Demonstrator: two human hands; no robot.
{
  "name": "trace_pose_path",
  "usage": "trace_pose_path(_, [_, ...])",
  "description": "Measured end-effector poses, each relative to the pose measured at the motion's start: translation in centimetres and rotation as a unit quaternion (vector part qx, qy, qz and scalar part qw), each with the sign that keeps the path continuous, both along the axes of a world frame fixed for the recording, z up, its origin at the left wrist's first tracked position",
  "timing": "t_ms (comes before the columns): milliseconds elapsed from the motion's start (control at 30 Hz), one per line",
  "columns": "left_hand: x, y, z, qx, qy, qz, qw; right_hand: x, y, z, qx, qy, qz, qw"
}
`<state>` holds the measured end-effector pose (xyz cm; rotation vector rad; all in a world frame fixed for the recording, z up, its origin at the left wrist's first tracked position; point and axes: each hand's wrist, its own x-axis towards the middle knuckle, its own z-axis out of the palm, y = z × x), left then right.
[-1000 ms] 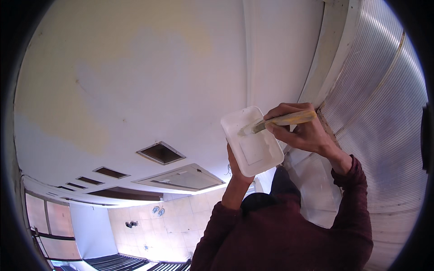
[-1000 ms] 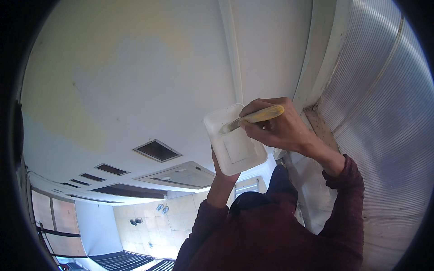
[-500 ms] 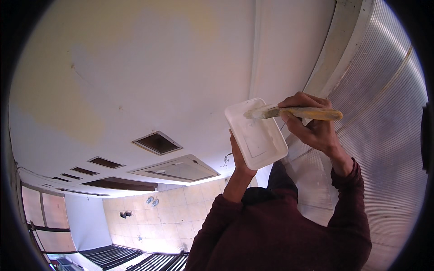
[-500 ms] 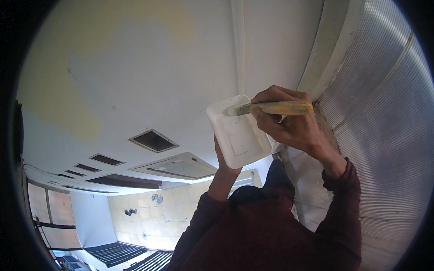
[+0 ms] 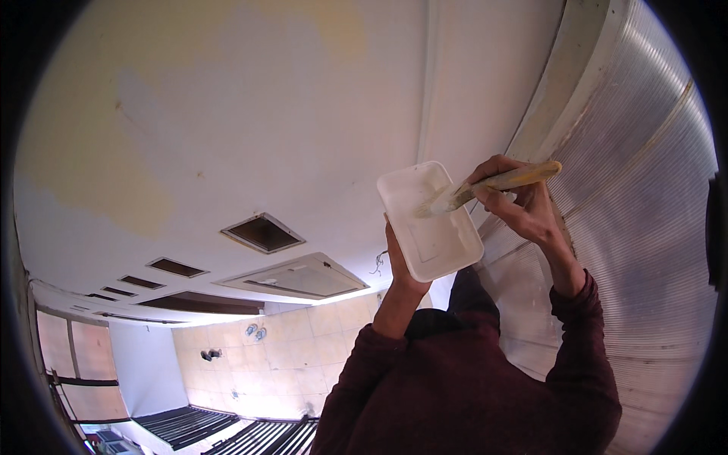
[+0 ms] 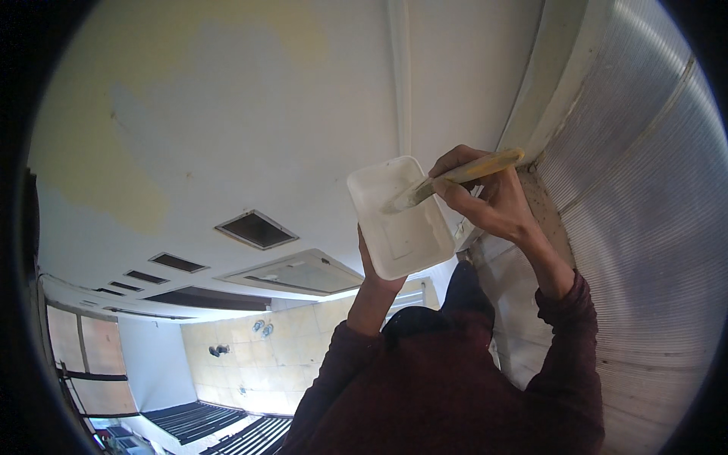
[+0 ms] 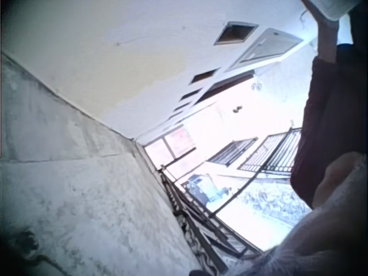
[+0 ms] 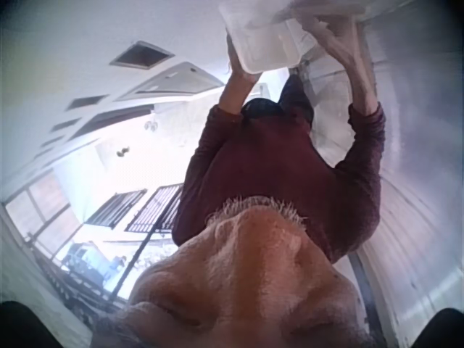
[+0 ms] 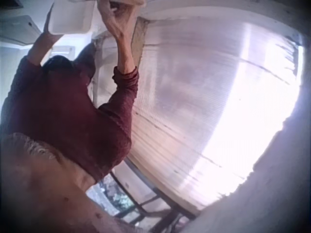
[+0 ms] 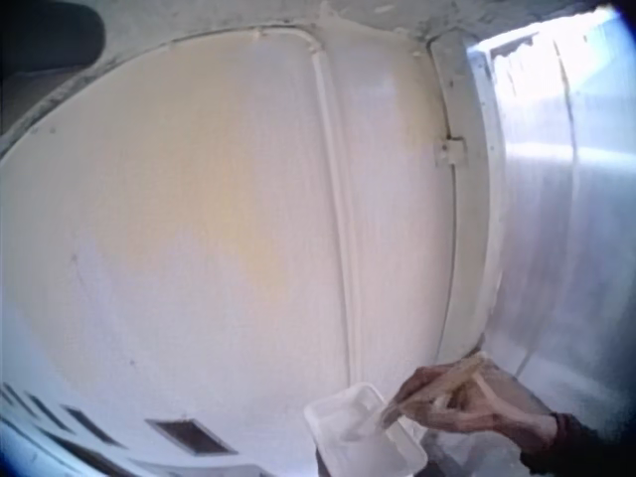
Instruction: The person paints a ceiling using a paintbrush and a small container of paint. They repeatedly dip the brush into the container and apply paint to the ceiling surface, working across different sections.
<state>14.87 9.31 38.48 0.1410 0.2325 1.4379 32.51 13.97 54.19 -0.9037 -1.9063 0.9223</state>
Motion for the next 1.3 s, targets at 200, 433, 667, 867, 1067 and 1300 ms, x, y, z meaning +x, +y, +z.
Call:
trace_pose_path(200, [-0.1,-0.5,1.1,-0.007,-0.005,-0.008,1.000,0.9,0.7,-1.1,-0.050,0.082,0.005,0.995])
trace_pose_path(433, [0.1,-0.5,2.0,-0.030,0.041,0.024,0.998,1.4,1.7,-6.3,-0.337,0.298,-0.071,0.890])
trace_pose_path(667, [0.4,-0.4,1.4,0.000,0.040,0.038,0.998,1.2,1.3,-9.0,-0.460,0.476,-0.061,0.747])
trace_pose_path(867, [-1.1,-0.5,-0.4,-0.014,0.024,0.025,0.999,2.3,4.3,-4.5,-0.285,0.560,-0.011,0.778])
trace_pose_path(1067, [-1.9,-0.9,-1.5,-0.005,0.031,0.020,0.999,4.5,7.6,5.3,0.105,0.510,-0.111,0.847])
trace_pose_path(1300, [-3.3,-2.4,-4.6,0.030,0.082,0.036,0.996,5.7,13.9,16.2,0.494,0.341,-0.241,0.762])
